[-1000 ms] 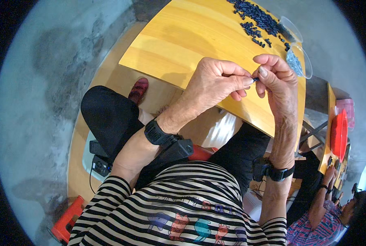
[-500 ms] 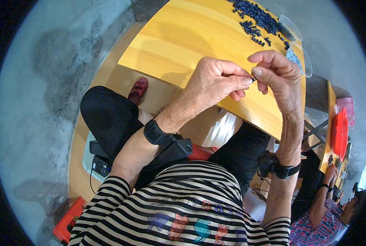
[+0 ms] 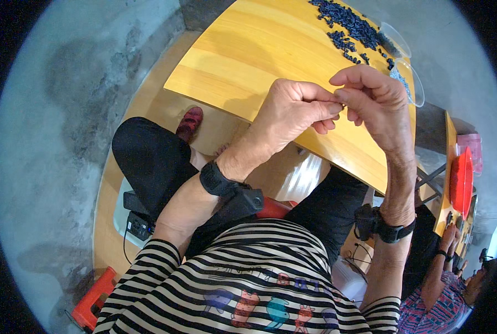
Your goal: Assembling small blue and grey plastic components by hand at a table.
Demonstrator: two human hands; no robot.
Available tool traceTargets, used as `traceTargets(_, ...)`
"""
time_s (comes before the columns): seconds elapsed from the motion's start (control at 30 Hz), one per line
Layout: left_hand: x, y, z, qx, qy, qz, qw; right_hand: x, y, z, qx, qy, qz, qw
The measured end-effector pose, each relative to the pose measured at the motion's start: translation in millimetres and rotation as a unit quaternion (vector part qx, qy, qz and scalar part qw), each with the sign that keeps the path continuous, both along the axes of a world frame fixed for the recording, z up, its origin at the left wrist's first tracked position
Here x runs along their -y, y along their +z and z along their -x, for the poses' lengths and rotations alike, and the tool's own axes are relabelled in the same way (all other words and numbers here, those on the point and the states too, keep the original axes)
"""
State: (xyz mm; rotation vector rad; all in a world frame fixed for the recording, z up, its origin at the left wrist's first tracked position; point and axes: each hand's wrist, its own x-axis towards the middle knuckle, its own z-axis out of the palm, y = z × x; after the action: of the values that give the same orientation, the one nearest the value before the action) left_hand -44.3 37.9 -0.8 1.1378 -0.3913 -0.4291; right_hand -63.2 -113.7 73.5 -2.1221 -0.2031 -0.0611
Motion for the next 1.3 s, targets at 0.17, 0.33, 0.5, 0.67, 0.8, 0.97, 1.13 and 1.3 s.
traceTargets(0.17, -2, -1, -1, -0.045, -0.029, 0.050, 0.997, -1, 2, 0, 0.028, 0.052, -0.020, 0.998)
traceTargets(0.33, -3, 2, 0, -0.058, -0.027, 0.058, 0.996, 2, 3, -4, 0.038, 0.074, -0.022, 0.996)
traceTargets(0.5, -5, 13, 2, -0.069, -0.003, 0.070, 0.995, 6, -8, -4, -0.020, 0.060, -0.232, 0.971)
traceTargets(0.67, -7, 14, 1, -0.037, 0.020, 0.070, 0.997, 4, -22, -4, -0.060, 0.043, -0.296, 0.952)
traceTargets(0.8, -8, 15, 3, -0.012, 0.049, 0.058, 0.997, -1, -24, -2, -0.069, 0.043, -0.286, 0.955)
traceTargets(0.97, -9, 16, 4, -0.025, 0.028, 0.070, 0.997, 6, -27, -7, -0.106, 0.073, -0.326, 0.937)
traceTargets(1.13, -10, 19, 8, -0.022, 0.010, 0.060, 0.998, 15, -29, -13, -0.169, 0.131, -0.390, 0.896)
traceTargets(1.3, -7, 19, 10, -0.047, -0.005, 0.077, 0.996, 22, -31, -16, -0.182, 0.161, -0.372, 0.896)
